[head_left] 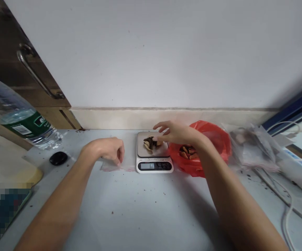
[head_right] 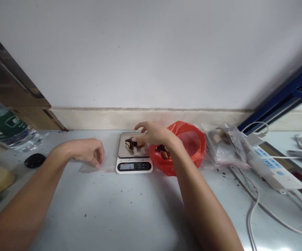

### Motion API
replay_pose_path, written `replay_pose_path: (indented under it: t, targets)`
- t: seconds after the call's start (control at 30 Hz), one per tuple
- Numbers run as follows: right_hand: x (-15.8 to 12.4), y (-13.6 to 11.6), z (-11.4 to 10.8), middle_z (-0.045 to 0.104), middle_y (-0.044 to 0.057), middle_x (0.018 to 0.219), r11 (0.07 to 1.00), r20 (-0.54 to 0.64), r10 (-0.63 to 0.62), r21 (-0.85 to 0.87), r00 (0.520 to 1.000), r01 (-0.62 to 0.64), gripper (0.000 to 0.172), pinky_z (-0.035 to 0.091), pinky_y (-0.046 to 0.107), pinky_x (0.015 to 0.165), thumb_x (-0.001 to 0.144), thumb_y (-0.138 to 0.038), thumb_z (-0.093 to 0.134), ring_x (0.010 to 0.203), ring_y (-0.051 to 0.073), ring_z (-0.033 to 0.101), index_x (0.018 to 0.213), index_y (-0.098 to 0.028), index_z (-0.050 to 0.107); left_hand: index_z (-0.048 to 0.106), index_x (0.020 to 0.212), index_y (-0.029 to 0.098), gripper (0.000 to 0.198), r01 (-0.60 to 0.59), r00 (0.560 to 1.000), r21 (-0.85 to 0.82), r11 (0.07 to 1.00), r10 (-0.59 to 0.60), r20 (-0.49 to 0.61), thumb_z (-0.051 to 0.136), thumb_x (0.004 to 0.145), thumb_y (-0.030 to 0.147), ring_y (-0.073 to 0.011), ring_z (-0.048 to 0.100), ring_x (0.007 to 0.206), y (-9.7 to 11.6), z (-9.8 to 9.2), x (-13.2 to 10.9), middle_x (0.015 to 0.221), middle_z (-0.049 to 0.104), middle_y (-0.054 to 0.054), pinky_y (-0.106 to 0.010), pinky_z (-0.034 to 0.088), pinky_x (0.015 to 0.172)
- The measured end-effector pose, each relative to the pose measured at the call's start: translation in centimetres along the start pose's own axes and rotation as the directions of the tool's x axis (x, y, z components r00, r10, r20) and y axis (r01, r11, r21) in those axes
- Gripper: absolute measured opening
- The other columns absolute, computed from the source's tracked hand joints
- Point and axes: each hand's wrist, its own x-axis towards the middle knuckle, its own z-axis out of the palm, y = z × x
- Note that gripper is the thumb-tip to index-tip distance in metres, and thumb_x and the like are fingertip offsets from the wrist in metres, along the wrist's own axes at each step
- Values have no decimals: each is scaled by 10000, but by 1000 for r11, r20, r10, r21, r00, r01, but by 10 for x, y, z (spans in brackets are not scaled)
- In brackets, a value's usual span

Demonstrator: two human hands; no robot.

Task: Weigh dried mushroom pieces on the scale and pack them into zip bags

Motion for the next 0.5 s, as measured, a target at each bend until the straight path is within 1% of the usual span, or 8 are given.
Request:
replay_pose_path:
  t: [0.07,0.13,0.2,0.23,0.33,0.43,0.47,0.5]
  targets:
    - [-14,1,-15,773,94,1121,1000,-49,4,-14,999,-5,281,566,273,804,913,-267,657,958,202,730,1175,-194,728,746,664,218,103,-5,1000,33,999,5,-11,654,616,223,-249,693,754,-2,0,0,784,780,-50,-293,463,616]
    - [-29,7,-30,788,53,912,994,-60,50,-96,997,-56,148,556,272,690,888,-248,644,812,203,730,946,-204,773,744,666,221,126,-18,1000,54,998,19,-23,626,626,206,-236,694,743,-2,1,2,787,783,-43,-282,460,609]
    - [-38,18,-40,739,31,706,966,22,191,-180,981,-184,109,533,292,576,813,-264,701,687,225,711,728,-228,760,736,669,226,135,-28,999,59,998,31,-35,615,620,191,-226,698,735,0,2,4,796,787,-34,-271,460,598]
    - [-40,24,-42,720,27,665,949,86,263,-204,961,-241,119,533,297,556,769,-234,727,672,233,710,650,-237,739,731,671,227,132,-29,999,60,998,31,-36,617,616,188,-224,699,730,1,3,4,794,787,-30,-268,459,590]
    - [-34,39,-36,722,40,670,896,153,419,-229,895,-381,186,566,304,570,672,-148,782,701,243,730,548,-240,679,709,689,221,110,-10,1000,65,998,11,-24,634,617,187,-227,703,732,5,2,3,798,785,-30,-268,461,575]
    - [-20,45,-22,736,60,674,867,157,485,-219,860,-448,228,578,310,554,686,-197,808,687,245,741,519,-225,655,702,723,211,105,23,1000,84,996,-23,-8,648,633,209,-238,706,753,8,1,1,829,781,-44,-277,469,577]
    - [-15,46,-17,729,61,644,883,148,452,-215,880,-418,250,573,312,529,698,-227,810,651,244,736,504,-222,653,703,733,211,111,26,1000,85,996,-26,-2,651,635,217,-240,707,763,8,1,1,839,780,-46,-279,474,584]
    - [-11,47,-13,716,60,602,914,123,377,-209,918,-347,264,565,314,501,699,-253,818,607,244,726,491,-221,658,705,742,213,118,27,1000,83,996,-28,4,653,636,222,-241,708,775,8,2,1,851,781,-45,-280,481,596]
